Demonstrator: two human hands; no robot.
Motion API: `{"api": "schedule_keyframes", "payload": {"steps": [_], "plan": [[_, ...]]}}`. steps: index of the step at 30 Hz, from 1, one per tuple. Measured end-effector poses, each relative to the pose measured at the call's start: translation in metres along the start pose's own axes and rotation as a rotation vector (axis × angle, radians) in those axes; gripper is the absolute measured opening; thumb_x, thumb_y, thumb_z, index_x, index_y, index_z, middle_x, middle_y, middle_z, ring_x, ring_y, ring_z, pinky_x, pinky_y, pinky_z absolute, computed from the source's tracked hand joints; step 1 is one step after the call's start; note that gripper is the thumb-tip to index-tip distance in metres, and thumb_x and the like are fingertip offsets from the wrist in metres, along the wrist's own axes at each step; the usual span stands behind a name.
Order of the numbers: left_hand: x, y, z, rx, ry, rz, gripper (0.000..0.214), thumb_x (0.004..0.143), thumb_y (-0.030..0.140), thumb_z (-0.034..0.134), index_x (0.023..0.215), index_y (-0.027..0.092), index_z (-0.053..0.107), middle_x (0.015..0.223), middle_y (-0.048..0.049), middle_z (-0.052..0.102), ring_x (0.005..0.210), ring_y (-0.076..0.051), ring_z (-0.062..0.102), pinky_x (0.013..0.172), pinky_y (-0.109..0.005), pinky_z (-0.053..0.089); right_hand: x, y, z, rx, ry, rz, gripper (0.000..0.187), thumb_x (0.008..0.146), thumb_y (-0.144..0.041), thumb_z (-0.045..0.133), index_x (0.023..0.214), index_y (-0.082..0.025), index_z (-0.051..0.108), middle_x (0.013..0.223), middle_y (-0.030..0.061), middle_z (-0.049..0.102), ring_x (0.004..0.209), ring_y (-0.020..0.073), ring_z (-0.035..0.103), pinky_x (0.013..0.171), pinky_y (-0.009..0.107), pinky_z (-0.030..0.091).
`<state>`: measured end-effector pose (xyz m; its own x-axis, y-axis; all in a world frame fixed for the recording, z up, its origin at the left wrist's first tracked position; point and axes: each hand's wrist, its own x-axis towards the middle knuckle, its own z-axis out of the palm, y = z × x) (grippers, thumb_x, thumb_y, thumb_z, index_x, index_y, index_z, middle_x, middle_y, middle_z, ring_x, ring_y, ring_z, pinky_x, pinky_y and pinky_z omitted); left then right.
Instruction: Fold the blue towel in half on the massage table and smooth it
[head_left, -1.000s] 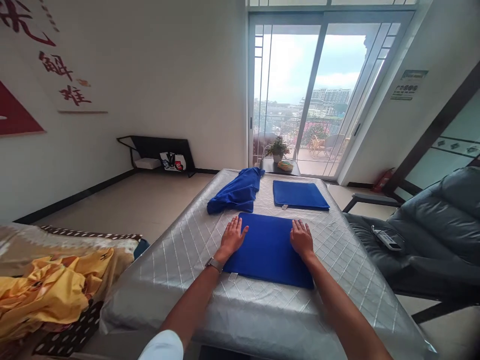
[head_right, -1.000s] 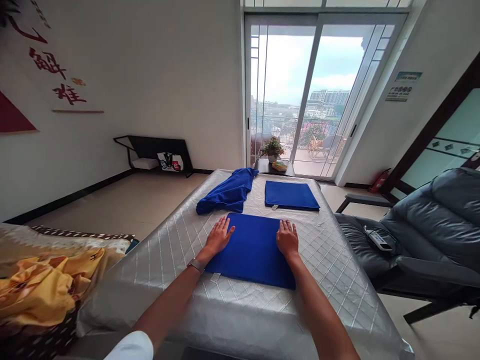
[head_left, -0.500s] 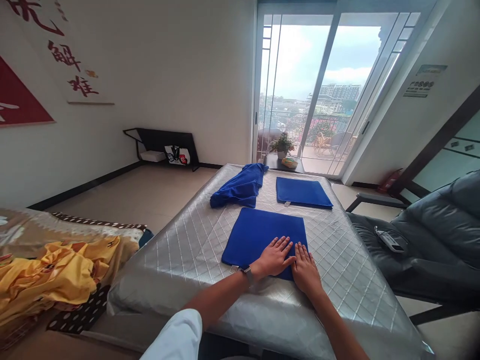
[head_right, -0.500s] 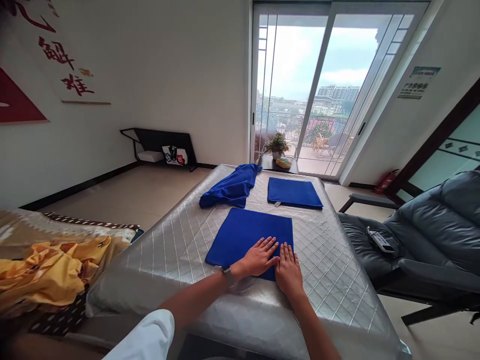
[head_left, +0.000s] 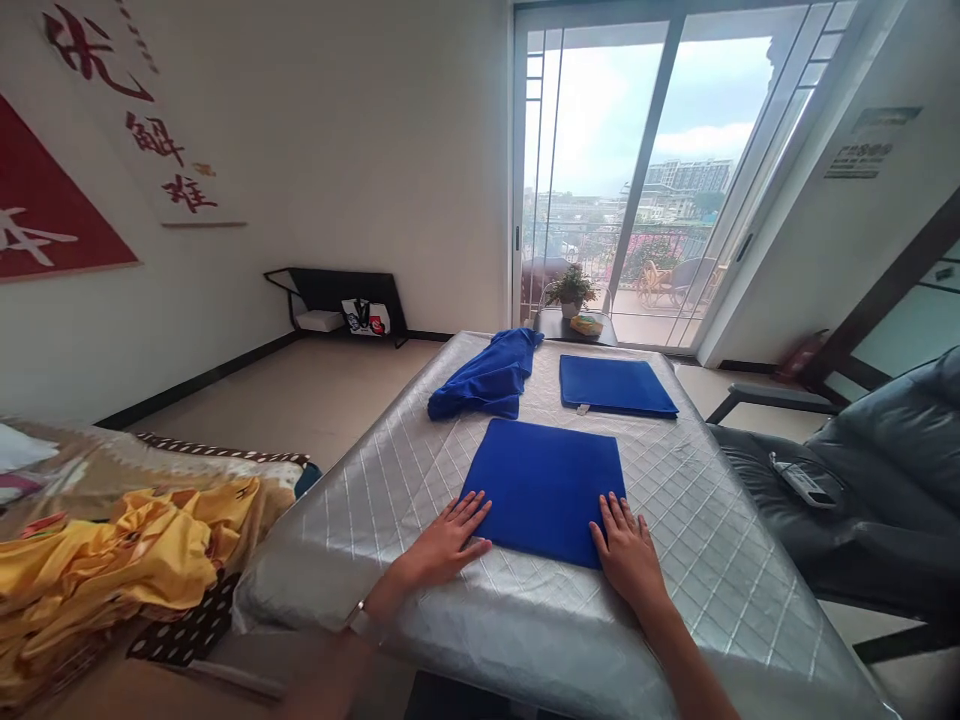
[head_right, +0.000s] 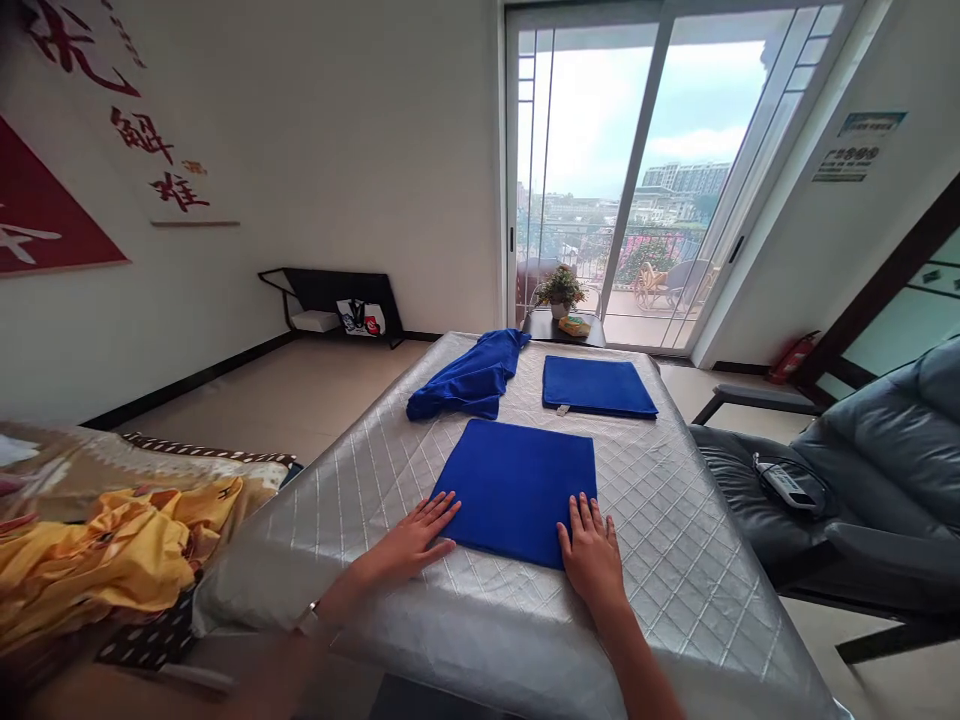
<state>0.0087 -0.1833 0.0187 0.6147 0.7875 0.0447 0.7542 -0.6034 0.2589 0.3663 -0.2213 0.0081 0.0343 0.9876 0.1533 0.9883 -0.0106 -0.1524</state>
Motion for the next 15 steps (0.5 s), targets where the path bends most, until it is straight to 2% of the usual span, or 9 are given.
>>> {"api": "schedule_keyframes", "payload": {"steps": [3, 5, 6, 9, 15], "plan": [[-0.020, -0.001, 0.003, -0.021, 0.159, 0.031, 0.057, 0.100, 0.052, 0.050, 0.152, 0.030, 0.043, 0.160, -0.0069, 0.041, 0.145, -0.028, 0.040, 0.118, -0.051, 0.036, -0.013, 0.011, -0.009, 0.097, 0.114, -0.126, 0.046, 0.101, -0.040, 0.037, 0.134, -0.021, 0.064, 0.147, 0.0105, 0.056, 0.138, 0.0290, 0.049, 0.115, 0.049, 0.037], [-0.024, 0.004, 0.007, -0.032, 0.288, 0.009, 0.041, 0.099, 0.043, 0.055, 0.137, 0.030, 0.060, 0.146, -0.0073, 0.057, 0.134, -0.029, 0.054, 0.111, -0.050, 0.046, -0.025, 0.019, -0.017, 0.168, 0.115, -0.232, 0.036, 0.100, -0.040, 0.043, 0.112, -0.026, 0.074, 0.125, 0.0098, 0.069, 0.114, 0.0257, 0.065, 0.101, 0.042, 0.050], [-0.024, 0.007, 0.010, -0.041, 0.332, -0.004, 0.035, 0.098, 0.039, 0.056, 0.129, 0.029, 0.066, 0.137, -0.0075, 0.064, 0.127, -0.028, 0.059, 0.106, -0.048, 0.050, -0.031, 0.023, -0.021, 0.194, 0.103, -0.273, 0.033, 0.100, -0.040, 0.045, 0.104, -0.027, 0.075, 0.114, 0.0088, 0.072, 0.102, 0.0237, 0.069, 0.093, 0.039, 0.054], [-0.020, 0.015, 0.011, -0.062, 0.390, -0.021, 0.022, 0.095, 0.031, 0.058, 0.113, 0.025, 0.071, 0.115, -0.0070, 0.071, 0.109, -0.024, 0.067, 0.096, -0.041, 0.056, -0.046, 0.030, -0.030, 0.230, 0.103, -0.338, 0.029, 0.101, -0.037, 0.048, 0.102, -0.028, 0.075, 0.098, 0.0058, 0.073, 0.088, 0.0202, 0.070, 0.082, 0.033, 0.057], [-0.012, 0.021, 0.002, -0.062, 0.386, -0.007, 0.008, 0.092, 0.022, 0.060, 0.093, 0.024, 0.068, 0.099, -0.0029, 0.070, 0.094, -0.021, 0.066, 0.088, -0.038, 0.055, -0.052, 0.030, -0.036, 0.138, 0.222, -0.450, 0.028, 0.102, -0.028, 0.047, 0.099, -0.026, 0.075, 0.094, 0.0032, 0.073, 0.084, 0.0170, 0.068, 0.079, 0.030, 0.054]]}}
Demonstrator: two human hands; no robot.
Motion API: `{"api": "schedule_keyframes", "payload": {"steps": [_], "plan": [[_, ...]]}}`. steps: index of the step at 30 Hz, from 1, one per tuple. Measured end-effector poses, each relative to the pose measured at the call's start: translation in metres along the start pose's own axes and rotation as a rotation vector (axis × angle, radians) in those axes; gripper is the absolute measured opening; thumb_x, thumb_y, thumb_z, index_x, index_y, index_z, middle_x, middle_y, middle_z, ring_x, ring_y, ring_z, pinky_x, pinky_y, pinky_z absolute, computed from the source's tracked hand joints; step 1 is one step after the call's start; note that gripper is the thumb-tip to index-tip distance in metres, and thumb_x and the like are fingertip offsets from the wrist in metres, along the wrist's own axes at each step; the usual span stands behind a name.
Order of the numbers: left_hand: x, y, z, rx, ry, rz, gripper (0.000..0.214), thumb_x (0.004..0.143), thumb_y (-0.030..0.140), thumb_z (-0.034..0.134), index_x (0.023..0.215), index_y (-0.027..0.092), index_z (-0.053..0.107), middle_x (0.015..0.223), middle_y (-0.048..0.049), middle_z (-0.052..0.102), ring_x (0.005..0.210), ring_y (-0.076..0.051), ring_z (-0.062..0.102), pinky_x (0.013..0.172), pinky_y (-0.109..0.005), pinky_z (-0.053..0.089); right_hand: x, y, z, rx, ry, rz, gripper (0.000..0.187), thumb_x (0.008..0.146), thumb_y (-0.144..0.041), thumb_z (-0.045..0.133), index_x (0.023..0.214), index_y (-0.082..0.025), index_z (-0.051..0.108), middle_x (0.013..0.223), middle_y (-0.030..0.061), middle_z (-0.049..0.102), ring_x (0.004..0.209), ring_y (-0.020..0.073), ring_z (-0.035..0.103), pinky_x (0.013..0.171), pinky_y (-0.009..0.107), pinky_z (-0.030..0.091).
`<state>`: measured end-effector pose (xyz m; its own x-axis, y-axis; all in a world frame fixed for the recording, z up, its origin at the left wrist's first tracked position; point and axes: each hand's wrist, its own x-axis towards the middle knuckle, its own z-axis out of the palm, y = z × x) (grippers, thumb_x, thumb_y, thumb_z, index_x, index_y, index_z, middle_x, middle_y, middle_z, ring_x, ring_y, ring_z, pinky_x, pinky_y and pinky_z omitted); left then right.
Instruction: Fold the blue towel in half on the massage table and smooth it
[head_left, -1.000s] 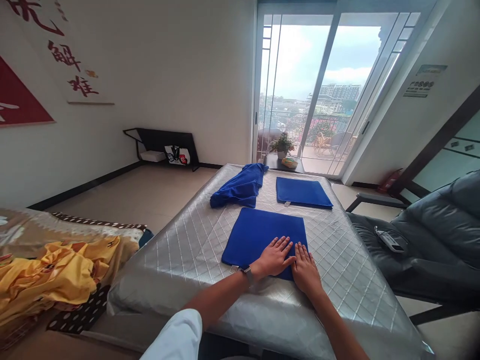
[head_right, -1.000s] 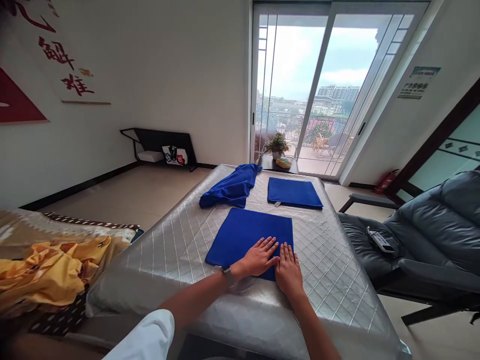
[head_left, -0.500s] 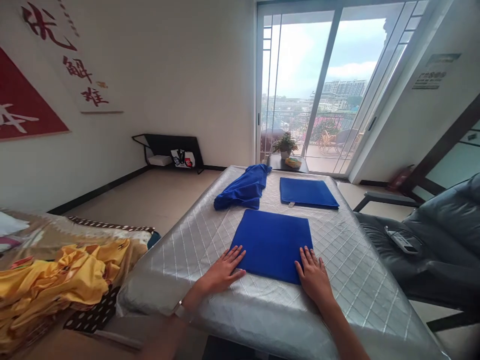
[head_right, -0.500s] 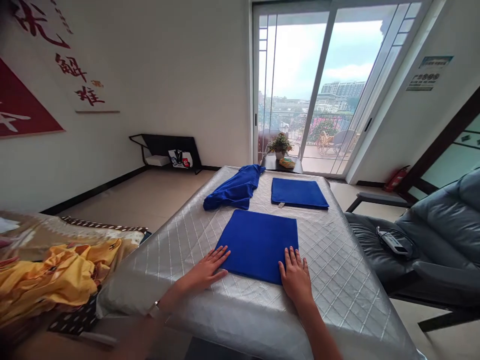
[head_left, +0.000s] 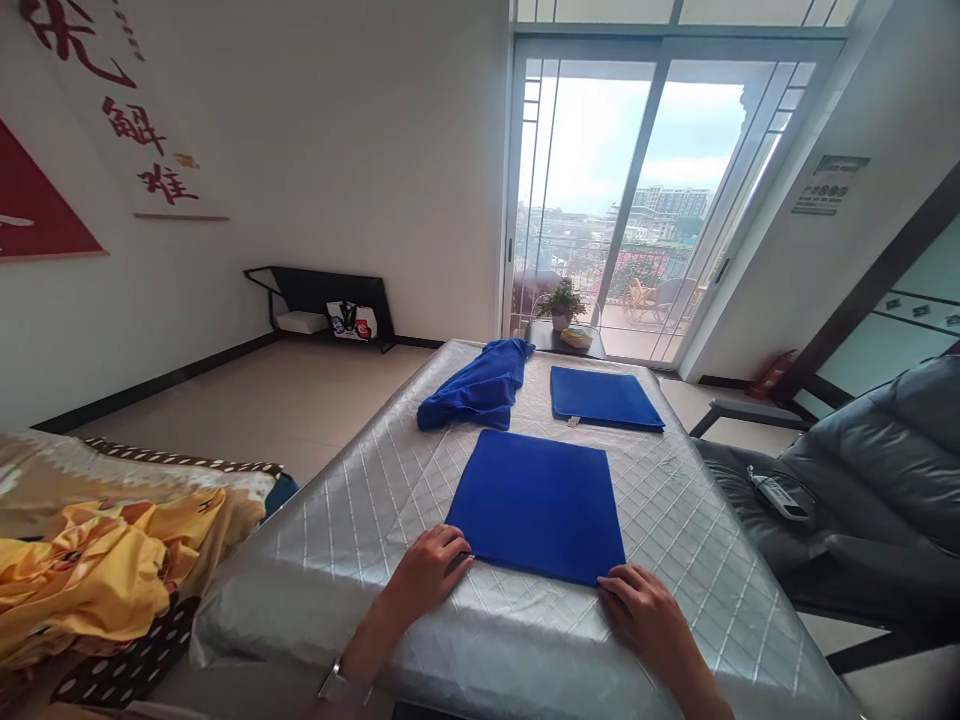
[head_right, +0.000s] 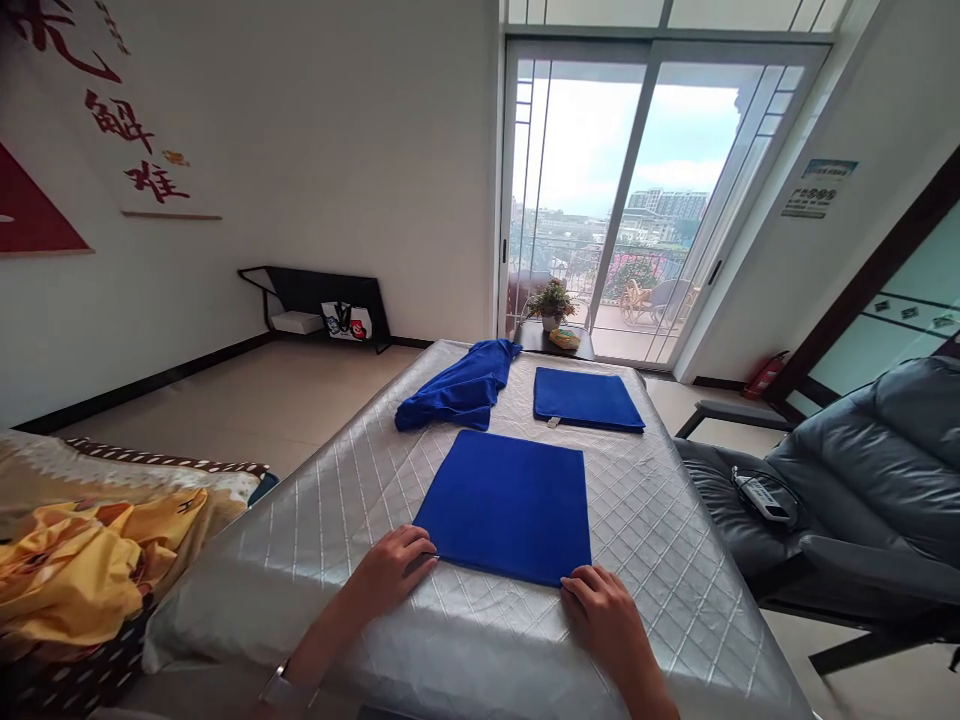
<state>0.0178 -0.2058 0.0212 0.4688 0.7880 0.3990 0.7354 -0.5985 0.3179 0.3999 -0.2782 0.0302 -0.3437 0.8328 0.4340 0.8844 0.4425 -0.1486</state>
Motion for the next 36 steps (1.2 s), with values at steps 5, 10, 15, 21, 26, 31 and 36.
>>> {"api": "schedule_keyframes", "payload": {"steps": [5, 10, 15, 21, 26, 31, 36], "plan": [[0.001, 0.009, -0.003, 0.024, -0.006, -0.035, 0.010, 0.089, 0.017, 0.058, 0.090, 0.024, 0.066, 0.097, -0.0021, 0.068, 0.095, -0.020, 0.065, 0.089, -0.037, 0.052, 0.008, -0.004, -0.003, -0.098, 0.029, -0.112, 0.026, 0.101, -0.018, 0.047, 0.095, -0.023, 0.072, 0.089, 0.0027, 0.071, 0.080, 0.0161, 0.066, 0.078, 0.030, 0.051], [0.005, 0.030, -0.002, 0.112, -0.030, -0.176, 0.024, 0.083, 0.041, 0.073, 0.093, 0.022, 0.062, 0.095, -0.0034, 0.064, 0.091, -0.025, 0.062, 0.086, -0.042, 0.051, 0.019, -0.002, -0.001, -0.128, 0.106, -0.138, 0.026, 0.099, -0.013, 0.045, 0.089, -0.021, 0.067, 0.086, 0.0027, 0.070, 0.078, 0.0157, 0.065, 0.076, 0.030, 0.050], [0.009, 0.034, 0.006, 0.151, -0.013, -0.200, 0.022, 0.084, 0.036, 0.073, 0.099, 0.024, 0.062, 0.098, -0.0025, 0.065, 0.095, -0.025, 0.063, 0.087, -0.041, 0.050, 0.031, 0.001, -0.009, -0.136, 0.208, -0.100, 0.020, 0.100, -0.016, 0.044, 0.097, -0.021, 0.064, 0.092, 0.0043, 0.070, 0.081, 0.0150, 0.067, 0.073, 0.027, 0.051], [0.005, 0.026, 0.012, 0.209, 0.043, -0.127, 0.015, 0.086, 0.011, 0.060, 0.094, 0.024, 0.062, 0.095, -0.0011, 0.067, 0.092, -0.022, 0.064, 0.086, -0.037, 0.049, 0.028, -0.001, -0.006, -0.228, 0.328, -0.069, 0.022, 0.101, -0.022, 0.046, 0.099, -0.023, 0.068, 0.098, 0.0066, 0.074, 0.085, 0.0188, 0.071, 0.078, 0.032, 0.056], [0.004, 0.026, 0.013, 0.254, 0.095, -0.083, 0.021, 0.083, 0.006, 0.058, 0.094, 0.023, 0.064, 0.094, -0.0017, 0.070, 0.091, -0.023, 0.066, 0.083, -0.038, 0.049, 0.011, -0.006, 0.004, -0.231, 0.344, 0.026, 0.030, 0.104, -0.028, 0.041, 0.102, -0.022, 0.070, 0.098, 0.0053, 0.077, 0.072, 0.0140, 0.074, 0.053, 0.020, 0.052], [-0.003, 0.023, 0.019, 0.296, 0.173, -0.057, 0.024, 0.089, 0.009, 0.051, 0.103, 0.023, 0.065, 0.101, -0.0038, 0.075, 0.080, -0.021, 0.070, 0.074, -0.034, 0.052, -0.004, -0.016, 0.014, -0.159, 0.373, 0.106, 0.034, 0.106, -0.032, 0.038, 0.109, -0.023, 0.070, 0.106, 0.0049, 0.078, 0.076, 0.0147, 0.077, 0.046, 0.017, 0.053], [-0.017, 0.022, 0.023, 0.228, 0.253, -0.083, 0.028, 0.095, 0.015, 0.046, 0.115, 0.026, 0.063, 0.107, -0.0050, 0.076, 0.079, -0.023, 0.073, 0.071, -0.035, 0.057, -0.013, -0.020, 0.026, -0.146, 0.469, 0.135, 0.030, 0.104, -0.034, 0.044, 0.104, -0.024, 0.072, 0.097, 0.0046, 0.079, 0.079, 0.0186, 0.077, 0.065, 0.023, 0.061]]}}
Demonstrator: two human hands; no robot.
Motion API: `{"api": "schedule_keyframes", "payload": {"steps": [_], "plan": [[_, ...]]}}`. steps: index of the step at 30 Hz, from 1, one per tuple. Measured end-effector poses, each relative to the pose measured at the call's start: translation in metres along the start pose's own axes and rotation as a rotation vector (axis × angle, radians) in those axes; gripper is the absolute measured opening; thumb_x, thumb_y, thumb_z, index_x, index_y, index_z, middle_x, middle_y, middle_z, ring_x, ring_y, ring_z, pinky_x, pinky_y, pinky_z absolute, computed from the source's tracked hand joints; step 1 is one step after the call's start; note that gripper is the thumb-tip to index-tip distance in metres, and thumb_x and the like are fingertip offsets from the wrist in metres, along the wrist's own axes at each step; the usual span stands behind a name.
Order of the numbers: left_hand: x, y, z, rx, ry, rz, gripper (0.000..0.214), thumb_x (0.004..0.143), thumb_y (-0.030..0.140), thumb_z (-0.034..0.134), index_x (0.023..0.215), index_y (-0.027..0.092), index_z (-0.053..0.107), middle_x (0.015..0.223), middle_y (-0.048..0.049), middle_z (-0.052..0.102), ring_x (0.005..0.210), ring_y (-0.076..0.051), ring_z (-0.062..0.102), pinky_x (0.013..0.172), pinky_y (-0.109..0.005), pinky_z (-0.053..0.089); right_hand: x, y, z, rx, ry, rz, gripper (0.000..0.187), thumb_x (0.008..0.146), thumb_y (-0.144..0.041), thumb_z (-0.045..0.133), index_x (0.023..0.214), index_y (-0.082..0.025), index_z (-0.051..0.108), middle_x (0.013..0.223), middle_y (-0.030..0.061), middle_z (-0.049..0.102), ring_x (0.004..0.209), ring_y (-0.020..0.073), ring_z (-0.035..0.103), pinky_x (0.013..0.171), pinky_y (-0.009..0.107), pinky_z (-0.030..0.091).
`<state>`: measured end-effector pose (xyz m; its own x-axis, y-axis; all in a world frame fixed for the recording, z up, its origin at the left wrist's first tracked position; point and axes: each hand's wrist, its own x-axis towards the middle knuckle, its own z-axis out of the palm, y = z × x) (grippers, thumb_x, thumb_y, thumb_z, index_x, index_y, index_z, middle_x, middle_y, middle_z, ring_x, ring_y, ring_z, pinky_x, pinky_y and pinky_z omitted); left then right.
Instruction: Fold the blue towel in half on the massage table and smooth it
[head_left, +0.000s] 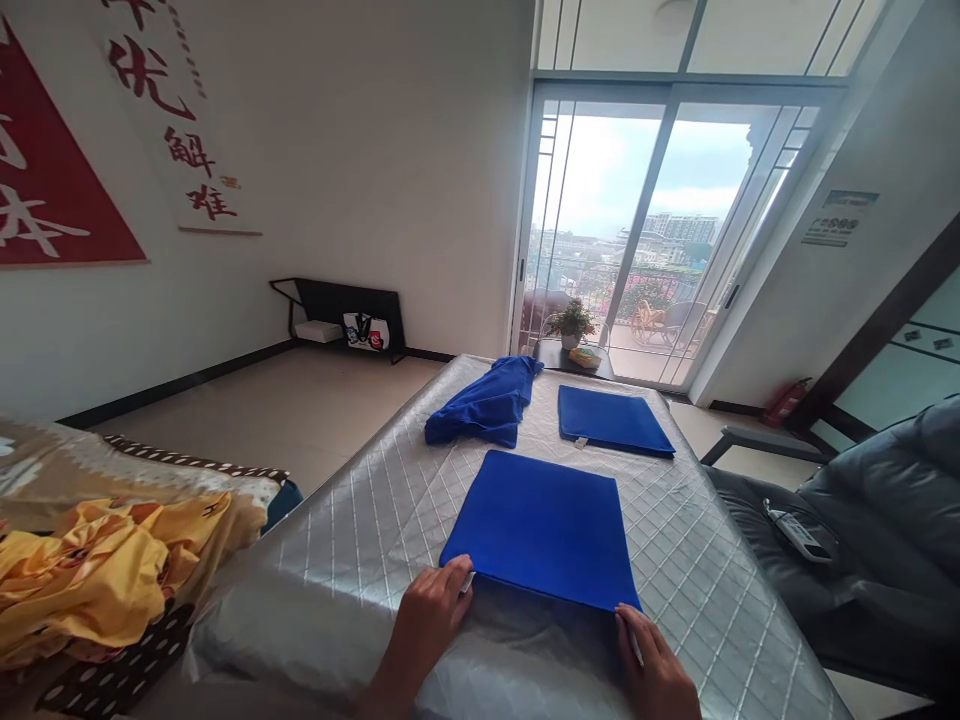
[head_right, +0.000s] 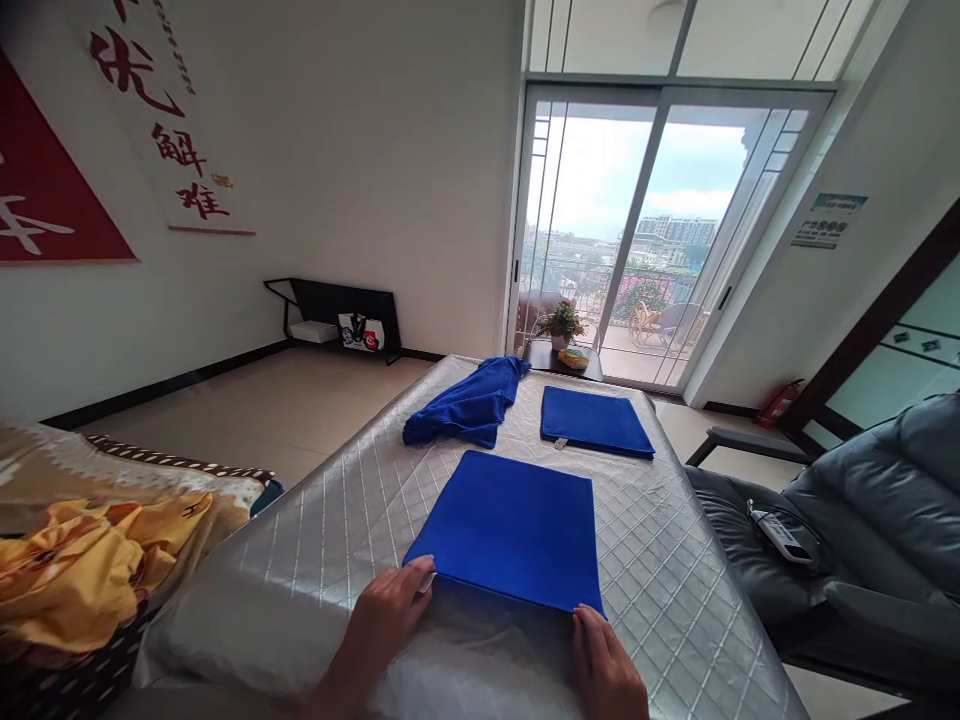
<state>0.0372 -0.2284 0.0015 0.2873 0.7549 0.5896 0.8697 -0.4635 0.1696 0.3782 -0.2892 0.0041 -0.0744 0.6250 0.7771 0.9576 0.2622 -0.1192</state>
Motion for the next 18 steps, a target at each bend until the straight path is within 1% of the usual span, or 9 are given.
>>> {"api": "schedule_keyframes", "payload": {"steps": [3, 5, 8, 11, 14, 16, 18], "plan": [[-0.004, 0.001, -0.001, -0.029, 0.025, 0.000, 0.031, 0.096, 0.014, 0.045, 0.118, 0.026, 0.061, 0.107, -0.0048, 0.077, 0.086, -0.023, 0.074, 0.079, -0.036, 0.060, -0.007, 0.003, 0.000, 0.054, 0.010, -0.029, 0.024, 0.102, -0.030, 0.049, 0.106, -0.024, 0.072, 0.100, 0.0037, 0.079, 0.085, 0.0183, 0.077, 0.074, 0.024, 0.062], [-0.005, 0.001, -0.002, -0.049, 0.051, 0.009, 0.032, 0.096, 0.012, 0.043, 0.119, 0.026, 0.061, 0.110, -0.0047, 0.076, 0.094, -0.023, 0.073, 0.085, -0.038, 0.060, -0.013, 0.007, -0.001, 0.076, -0.008, -0.046, 0.021, 0.099, -0.029, 0.053, 0.111, -0.025, 0.070, 0.106, 0.0038, 0.078, 0.090, 0.0189, 0.076, 0.079, 0.026, 0.062], [-0.006, 0.001, -0.004, -0.052, 0.105, 0.030, 0.034, 0.097, 0.010, 0.040, 0.120, 0.025, 0.060, 0.117, -0.0049, 0.074, 0.102, -0.022, 0.072, 0.092, -0.039, 0.059, -0.021, 0.013, -0.003, 0.082, -0.048, -0.071, 0.026, 0.098, -0.027, 0.055, 0.122, -0.026, 0.066, 0.114, 0.0035, 0.076, 0.096, 0.0192, 0.075, 0.081, 0.027, 0.062], [-0.005, 0.002, -0.008, -0.038, 0.152, 0.043, 0.034, 0.099, 0.010, 0.038, 0.120, 0.025, 0.060, 0.117, -0.0045, 0.074, 0.103, -0.021, 0.071, 0.092, -0.038, 0.059, -0.024, 0.017, -0.005, 0.074, -0.039, -0.079, 0.029, 0.099, -0.025, 0.053, 0.126, -0.028, 0.064, 0.113, 0.0016, 0.076, 0.096, 0.0187, 0.075, 0.081, 0.027, 0.063], [-0.002, 0.004, -0.018, -0.027, 0.169, 0.027, 0.034, 0.101, 0.013, 0.037, 0.121, 0.026, 0.060, 0.116, -0.0042, 0.074, 0.104, -0.021, 0.072, 0.092, -0.037, 0.059, -0.021, 0.017, -0.013, 0.057, -0.035, -0.071, 0.030, 0.101, -0.029, 0.050, 0.128, -0.029, 0.063, 0.113, 0.0017, 0.076, 0.095, 0.0188, 0.076, 0.078, 0.026, 0.063], [0.001, 0.007, -0.028, -0.029, 0.175, 0.018, 0.033, 0.102, 0.015, 0.037, 0.124, 0.027, 0.060, 0.118, -0.0044, 0.074, 0.105, -0.021, 0.072, 0.093, -0.036, 0.059, -0.014, 0.015, -0.022, 0.045, -0.044, -0.054, 0.032, 0.102, -0.030, 0.048, 0.131, -0.029, 0.061, 0.115, 0.0026, 0.076, 0.095, 0.0184, 0.076, 0.075, 0.025, 0.063], [0.007, 0.010, -0.039, -0.039, 0.190, 0.023, 0.033, 0.103, 0.017, 0.036, 0.127, 0.027, 0.058, 0.121, -0.0045, 0.073, 0.106, -0.020, 0.072, 0.092, -0.035, 0.059, -0.004, 0.012, -0.034, 0.052, -0.064, -0.044, 0.035, 0.102, -0.032, 0.048, 0.136, -0.030, 0.058, 0.119, 0.0028, 0.074, 0.098, 0.0190, 0.075, 0.078, 0.025, 0.063]]}}
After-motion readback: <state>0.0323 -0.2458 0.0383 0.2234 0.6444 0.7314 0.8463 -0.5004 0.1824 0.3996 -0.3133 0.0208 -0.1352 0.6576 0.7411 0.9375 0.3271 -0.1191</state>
